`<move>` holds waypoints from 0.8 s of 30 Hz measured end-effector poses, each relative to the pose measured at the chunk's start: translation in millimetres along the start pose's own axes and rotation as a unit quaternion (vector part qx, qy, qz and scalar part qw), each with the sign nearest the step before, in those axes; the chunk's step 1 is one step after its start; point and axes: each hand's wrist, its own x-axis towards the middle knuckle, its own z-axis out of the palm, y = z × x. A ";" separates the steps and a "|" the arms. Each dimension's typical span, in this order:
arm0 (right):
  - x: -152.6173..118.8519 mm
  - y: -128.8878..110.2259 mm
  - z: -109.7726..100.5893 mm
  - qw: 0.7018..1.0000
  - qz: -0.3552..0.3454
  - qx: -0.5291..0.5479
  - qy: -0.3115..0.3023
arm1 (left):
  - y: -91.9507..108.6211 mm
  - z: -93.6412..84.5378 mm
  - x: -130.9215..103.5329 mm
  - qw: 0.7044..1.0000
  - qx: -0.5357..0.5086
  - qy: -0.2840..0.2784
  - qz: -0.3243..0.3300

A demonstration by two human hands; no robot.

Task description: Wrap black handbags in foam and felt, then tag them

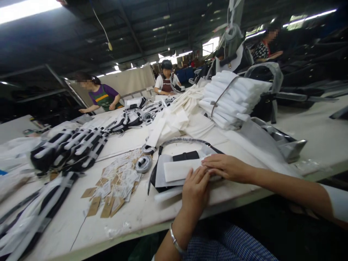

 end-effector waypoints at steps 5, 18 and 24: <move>-27.6 5.0 22.9 0.996 -0.037 -0.066 0.041 | -37.6 -56.1 -12.8 0.989 0.096 -0.092 0.065; -40.6 -76.6 57.4 0.919 0.264 0.290 0.038 | -80.4 -74.7 -41.3 0.986 0.110 -0.125 0.000; -16.8 -95.5 57.0 0.678 0.321 0.660 0.037 | -84.9 -78.3 -38.9 0.989 0.088 -0.116 -0.004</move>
